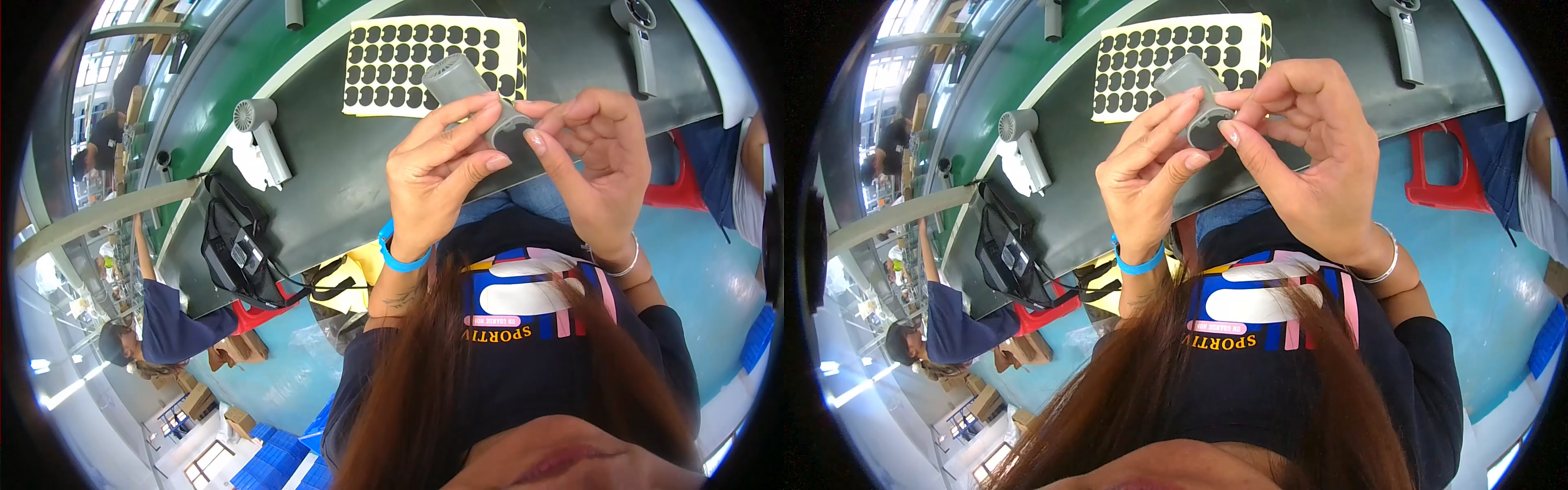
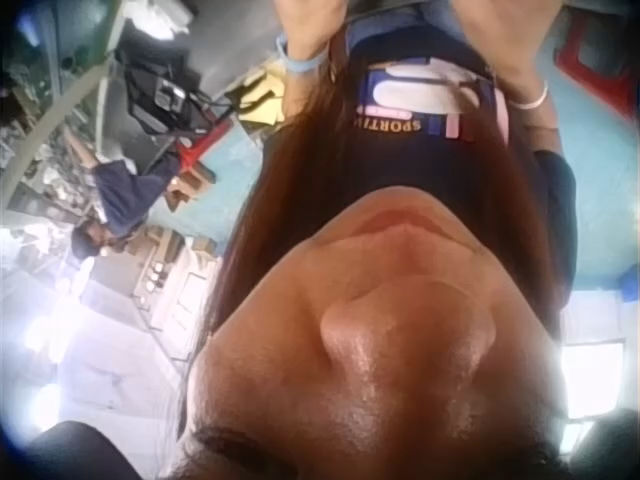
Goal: The person applies small circular stickers from a sticker sheet onto electronic components by hand.
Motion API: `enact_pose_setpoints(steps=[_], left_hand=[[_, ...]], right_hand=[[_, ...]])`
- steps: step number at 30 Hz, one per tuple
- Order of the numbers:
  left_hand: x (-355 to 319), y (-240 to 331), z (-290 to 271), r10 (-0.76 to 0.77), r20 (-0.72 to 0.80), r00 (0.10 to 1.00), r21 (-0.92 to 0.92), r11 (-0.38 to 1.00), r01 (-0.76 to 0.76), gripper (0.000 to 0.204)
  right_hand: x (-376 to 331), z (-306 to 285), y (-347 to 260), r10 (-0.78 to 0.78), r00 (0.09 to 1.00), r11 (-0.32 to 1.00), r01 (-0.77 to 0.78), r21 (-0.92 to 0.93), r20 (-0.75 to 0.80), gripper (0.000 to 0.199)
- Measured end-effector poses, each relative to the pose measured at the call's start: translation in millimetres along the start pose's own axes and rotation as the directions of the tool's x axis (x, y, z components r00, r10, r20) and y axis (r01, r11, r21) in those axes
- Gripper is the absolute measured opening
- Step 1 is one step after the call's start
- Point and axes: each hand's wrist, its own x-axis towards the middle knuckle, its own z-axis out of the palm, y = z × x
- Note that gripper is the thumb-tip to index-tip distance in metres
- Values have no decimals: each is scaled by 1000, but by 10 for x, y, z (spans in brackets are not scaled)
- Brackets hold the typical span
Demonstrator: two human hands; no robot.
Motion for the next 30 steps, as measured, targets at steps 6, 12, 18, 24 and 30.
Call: enact_pose_setpoints(steps=[6, 12, 18, 24, 30], left_hand=[[1, 10, 19, -29, -24, 999, -53, 998, 28, 40], [-5, 25, 26, -17, -11, 1000, 11, 1000, 17, 39], [-9, 37, 51, -55, -23, 998, -12, 998, 55, 39], [-22, 38, 98, -78, -49, 996, -50, 996, 76, 38], [-29, 28, 107, -66, -49, 997, -63, 996, 63, 39]], right_hand=[[5, 6, -16, 7, 1000, 1000, -7, -3, -13, 32], [-10, 3, -61, 38, 999, 998, -39, -39, -7, 31], [-13, 13, -59, 43, 999, 996, -45, -80, -20, 31], [-26, 22, -57, 19, 999, 992, -25, -123, -43, 29], [-27, 57, -73, 13, 997, 981, -29, -191, -81, 28]])
